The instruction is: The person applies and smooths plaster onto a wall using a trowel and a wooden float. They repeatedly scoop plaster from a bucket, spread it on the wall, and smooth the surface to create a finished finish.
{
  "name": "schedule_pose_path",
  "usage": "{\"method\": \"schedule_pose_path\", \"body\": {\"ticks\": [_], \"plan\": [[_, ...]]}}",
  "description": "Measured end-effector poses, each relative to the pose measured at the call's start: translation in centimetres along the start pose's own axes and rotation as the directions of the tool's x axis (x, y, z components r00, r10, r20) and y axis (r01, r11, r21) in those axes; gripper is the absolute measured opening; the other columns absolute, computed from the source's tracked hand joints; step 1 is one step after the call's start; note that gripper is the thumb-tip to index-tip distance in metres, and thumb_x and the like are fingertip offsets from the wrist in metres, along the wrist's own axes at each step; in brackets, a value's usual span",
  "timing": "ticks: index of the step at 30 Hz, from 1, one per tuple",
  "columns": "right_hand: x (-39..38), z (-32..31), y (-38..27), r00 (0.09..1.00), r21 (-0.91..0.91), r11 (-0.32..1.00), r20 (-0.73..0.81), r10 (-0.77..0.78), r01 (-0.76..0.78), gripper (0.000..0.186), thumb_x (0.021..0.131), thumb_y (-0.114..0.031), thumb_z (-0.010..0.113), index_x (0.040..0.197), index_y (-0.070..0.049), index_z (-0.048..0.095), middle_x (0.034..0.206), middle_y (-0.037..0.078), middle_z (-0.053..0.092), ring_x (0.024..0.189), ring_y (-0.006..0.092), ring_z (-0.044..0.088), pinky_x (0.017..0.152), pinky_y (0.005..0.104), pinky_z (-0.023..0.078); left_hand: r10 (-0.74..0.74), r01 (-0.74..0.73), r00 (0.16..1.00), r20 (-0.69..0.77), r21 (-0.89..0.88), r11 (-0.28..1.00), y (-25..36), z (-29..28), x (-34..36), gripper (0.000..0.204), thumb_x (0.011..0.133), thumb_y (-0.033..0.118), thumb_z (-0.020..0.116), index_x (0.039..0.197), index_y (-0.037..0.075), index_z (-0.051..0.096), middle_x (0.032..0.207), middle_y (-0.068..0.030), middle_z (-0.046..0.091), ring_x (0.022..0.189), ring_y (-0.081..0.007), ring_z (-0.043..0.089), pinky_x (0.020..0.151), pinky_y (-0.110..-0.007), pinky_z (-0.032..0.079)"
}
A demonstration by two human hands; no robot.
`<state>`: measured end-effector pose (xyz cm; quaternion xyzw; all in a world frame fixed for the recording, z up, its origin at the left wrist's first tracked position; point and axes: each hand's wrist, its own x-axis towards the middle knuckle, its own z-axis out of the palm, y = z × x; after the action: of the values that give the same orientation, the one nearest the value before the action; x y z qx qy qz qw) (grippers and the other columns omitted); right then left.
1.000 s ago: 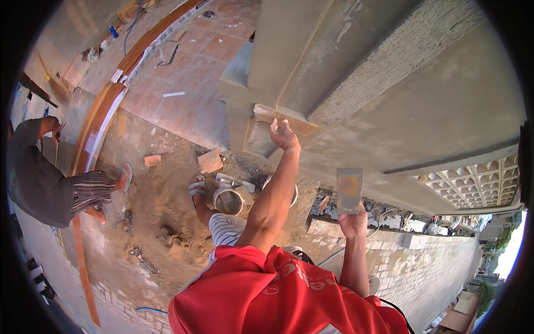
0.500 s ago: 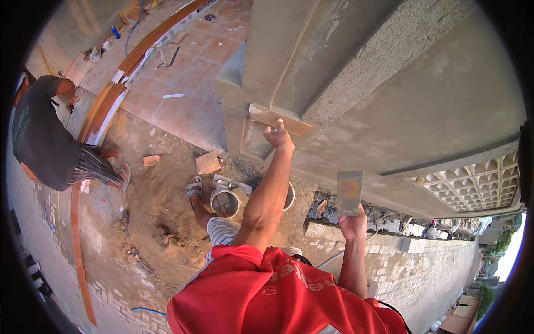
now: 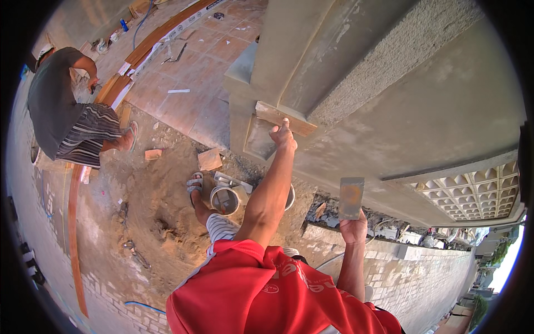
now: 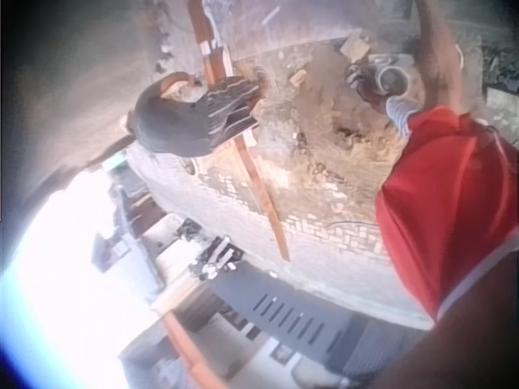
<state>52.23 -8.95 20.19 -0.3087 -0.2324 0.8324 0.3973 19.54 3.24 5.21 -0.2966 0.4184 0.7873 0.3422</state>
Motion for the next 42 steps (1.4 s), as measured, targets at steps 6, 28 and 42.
{"method": "schedule_pose_path", "body": {"ticks": [6,28,42], "plan": [[0.1,0.1,0.3,1.0,-0.002,1.0,-0.012,0.006,-0.006,0.023,0.095,-0.015,0.055,0.113,-0.002,0.062,0.113,0.009,0.067,0.099,0.0217,0.065,0.08,0.0339,0.054,-0.007,0.007,1.0,-0.01,0.048,0.999,0.6,-0.1,-0.2,0.071,0.083,0.022,0.08,0.134,0.009,0.032,0.134,-0.0119,0.047,0.116,-0.0263,0.052,0.103,-0.042,0.044],[0.5,-2.2,-0.4,0.999,-0.034,0.999,-0.043,-0.009,0.008,0.03,0.093,-0.016,0.059,0.119,-0.001,0.059,0.116,0.01,0.065,0.101,0.0233,0.065,0.085,0.0361,0.055,0.183,-0.18,0.983,0.036,-0.063,0.982,-0.1,0.7,-2.0,0.039,0.09,0.014,0.071,0.124,0.011,0.052,0.124,-0.0098,0.053,0.106,-0.0219,0.052,0.095,-0.039,0.045],[0.7,-1.8,-0.2,0.999,-0.029,1.0,-0.032,-0.007,0.006,0.038,0.091,-0.014,0.061,0.126,0.0,0.054,0.118,0.011,0.064,0.106,0.0229,0.064,0.092,0.0346,0.054,0.165,-0.164,0.986,-0.01,0.063,0.984,0.4,0.5,-2.4,0.055,0.086,0.014,0.076,0.128,0.008,0.041,0.128,-0.015,0.049,0.112,-0.0253,0.053,0.097,-0.04,0.048]]}}
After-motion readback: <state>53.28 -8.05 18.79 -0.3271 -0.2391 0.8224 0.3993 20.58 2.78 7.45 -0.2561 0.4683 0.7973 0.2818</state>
